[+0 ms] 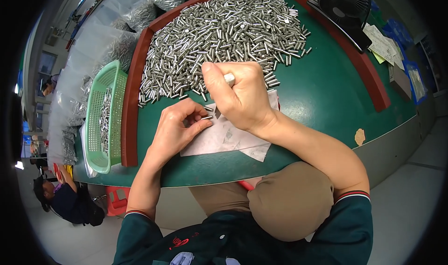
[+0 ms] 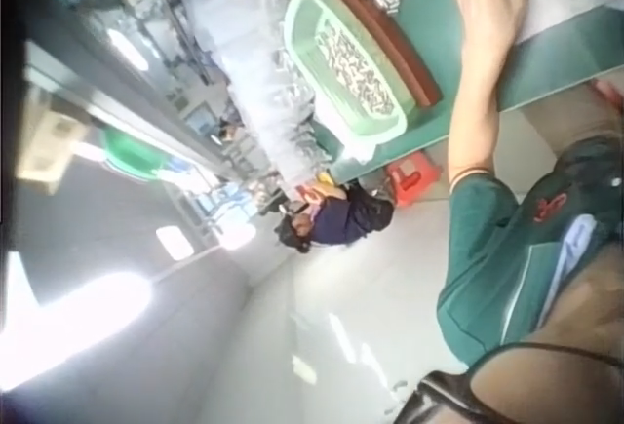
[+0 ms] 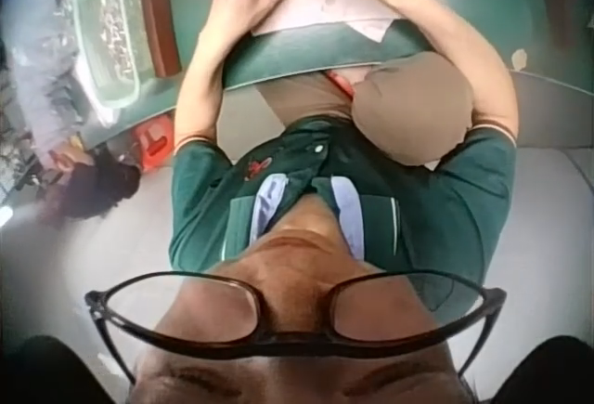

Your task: The person is inspecting and sorting small metal hardware components at a workstation in a manufacturing facility.

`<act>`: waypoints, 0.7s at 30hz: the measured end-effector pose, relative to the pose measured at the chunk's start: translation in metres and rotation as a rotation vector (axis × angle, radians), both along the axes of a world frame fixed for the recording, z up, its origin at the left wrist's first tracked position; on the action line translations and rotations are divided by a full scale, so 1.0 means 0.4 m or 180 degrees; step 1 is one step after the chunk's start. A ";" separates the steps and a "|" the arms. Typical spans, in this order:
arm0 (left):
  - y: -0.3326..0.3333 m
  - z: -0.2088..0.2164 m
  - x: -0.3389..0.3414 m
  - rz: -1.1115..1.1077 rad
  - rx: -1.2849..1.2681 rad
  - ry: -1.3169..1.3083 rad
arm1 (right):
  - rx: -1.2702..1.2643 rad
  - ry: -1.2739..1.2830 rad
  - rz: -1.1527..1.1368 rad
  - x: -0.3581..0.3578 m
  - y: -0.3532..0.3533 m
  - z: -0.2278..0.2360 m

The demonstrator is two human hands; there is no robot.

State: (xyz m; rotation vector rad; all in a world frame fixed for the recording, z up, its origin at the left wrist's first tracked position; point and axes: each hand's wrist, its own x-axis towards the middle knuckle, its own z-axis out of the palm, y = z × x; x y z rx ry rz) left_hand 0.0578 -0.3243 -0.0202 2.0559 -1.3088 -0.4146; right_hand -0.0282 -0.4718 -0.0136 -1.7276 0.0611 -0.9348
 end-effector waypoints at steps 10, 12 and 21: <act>-0.005 -0.004 -0.011 0.0027 -0.0016 -0.0175 | 0.0381 0.0044 -0.0087 0.013 0.017 -0.049; -0.006 -0.004 -0.013 0.0049 -0.0006 -0.0137 | 0.0400 0.0053 -0.0119 0.015 0.017 -0.055; -0.004 -0.008 -0.011 0.0139 -0.0001 -0.0081 | 0.0542 0.0077 -0.0210 0.020 0.023 -0.057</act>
